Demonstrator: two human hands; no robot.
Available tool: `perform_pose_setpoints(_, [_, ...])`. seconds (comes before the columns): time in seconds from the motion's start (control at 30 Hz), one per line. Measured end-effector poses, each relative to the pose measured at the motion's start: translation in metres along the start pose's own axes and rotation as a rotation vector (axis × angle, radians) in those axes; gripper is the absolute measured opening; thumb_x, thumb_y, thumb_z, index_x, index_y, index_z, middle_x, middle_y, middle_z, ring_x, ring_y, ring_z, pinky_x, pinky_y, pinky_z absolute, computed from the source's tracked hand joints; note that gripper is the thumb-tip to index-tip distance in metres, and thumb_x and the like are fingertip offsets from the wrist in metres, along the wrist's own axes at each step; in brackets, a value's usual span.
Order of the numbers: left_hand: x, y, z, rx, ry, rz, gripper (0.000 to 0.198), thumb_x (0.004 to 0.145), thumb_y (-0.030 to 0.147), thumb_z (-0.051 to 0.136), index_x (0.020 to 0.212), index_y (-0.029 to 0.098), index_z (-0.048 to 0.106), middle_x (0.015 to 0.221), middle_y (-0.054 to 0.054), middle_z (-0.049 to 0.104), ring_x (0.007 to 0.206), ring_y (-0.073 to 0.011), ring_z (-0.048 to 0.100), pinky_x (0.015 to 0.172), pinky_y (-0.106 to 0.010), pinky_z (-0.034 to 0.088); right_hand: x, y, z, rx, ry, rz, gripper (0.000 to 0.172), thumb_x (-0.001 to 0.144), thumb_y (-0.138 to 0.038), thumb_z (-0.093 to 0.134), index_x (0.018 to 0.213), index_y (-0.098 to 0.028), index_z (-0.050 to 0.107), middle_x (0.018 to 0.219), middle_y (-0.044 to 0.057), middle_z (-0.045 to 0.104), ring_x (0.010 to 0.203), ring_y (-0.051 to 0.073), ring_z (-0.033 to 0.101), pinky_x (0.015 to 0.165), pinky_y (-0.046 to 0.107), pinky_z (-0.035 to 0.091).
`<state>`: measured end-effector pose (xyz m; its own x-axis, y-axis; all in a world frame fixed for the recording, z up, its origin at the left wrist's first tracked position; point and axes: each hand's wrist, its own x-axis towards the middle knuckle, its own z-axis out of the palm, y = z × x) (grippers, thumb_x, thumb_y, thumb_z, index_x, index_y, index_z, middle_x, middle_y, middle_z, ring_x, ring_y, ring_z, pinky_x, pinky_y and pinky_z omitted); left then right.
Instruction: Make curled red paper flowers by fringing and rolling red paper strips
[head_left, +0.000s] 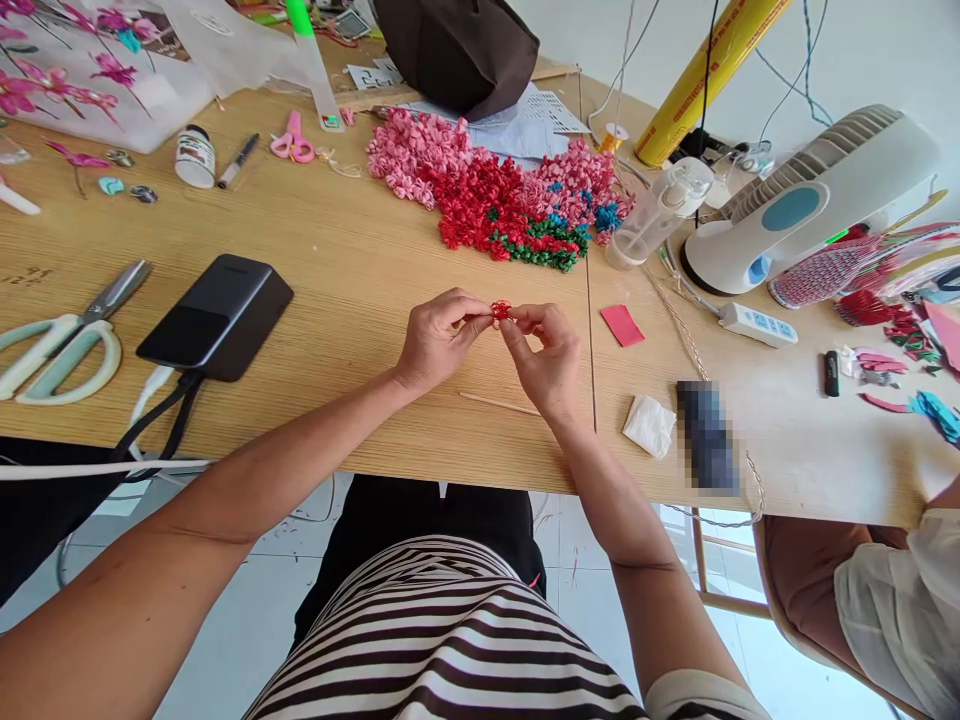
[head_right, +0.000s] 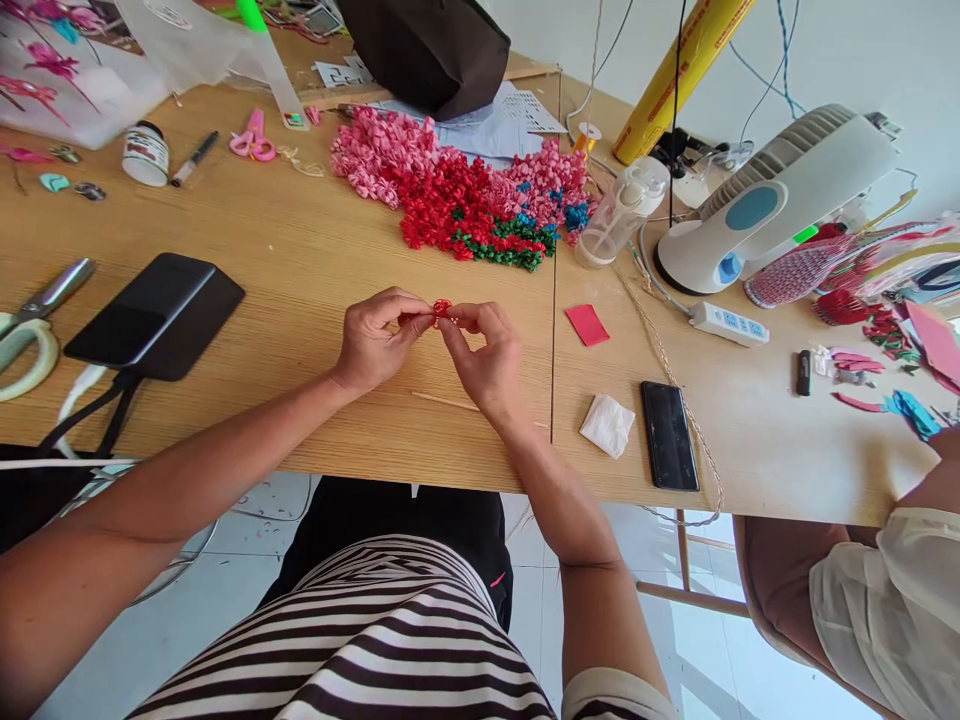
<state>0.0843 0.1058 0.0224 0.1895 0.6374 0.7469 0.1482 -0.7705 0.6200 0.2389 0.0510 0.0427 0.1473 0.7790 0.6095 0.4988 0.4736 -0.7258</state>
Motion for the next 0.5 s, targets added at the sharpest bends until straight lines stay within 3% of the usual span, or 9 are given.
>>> perform_pose_setpoints(0.27, [0.0013,0.0021,-0.0031,-0.021,0.008,-0.048,0.018,0.096,0.033,0.067,0.087,0.020,0.074,0.083,-0.004,0.076,0.076,-0.0139,0.069,0.070,-0.027,0.052,0.0006,0.0055,-0.0043,-0.078,0.050,0.067,0.015,0.098,-0.034,0.059,0.096,-0.022,0.069,0.083,0.000,0.067,0.076,0.012,0.060,0.073,0.028,0.051])
perform_pose_setpoints(0.5, [0.0015,0.0060,-0.0050,0.014,0.033,-0.102,0.018,0.095,0.036,0.068,0.084,0.023,0.075,0.086,-0.004,0.077,0.081,-0.0166,0.071,0.078,-0.032,0.055,-0.0006,0.0001,-0.0030,-0.093,-0.026,-0.015,0.012,0.098,-0.028,0.059,0.097,-0.023,0.070,0.087,0.002,0.070,0.080,0.014,0.063,0.075,0.030,0.053])
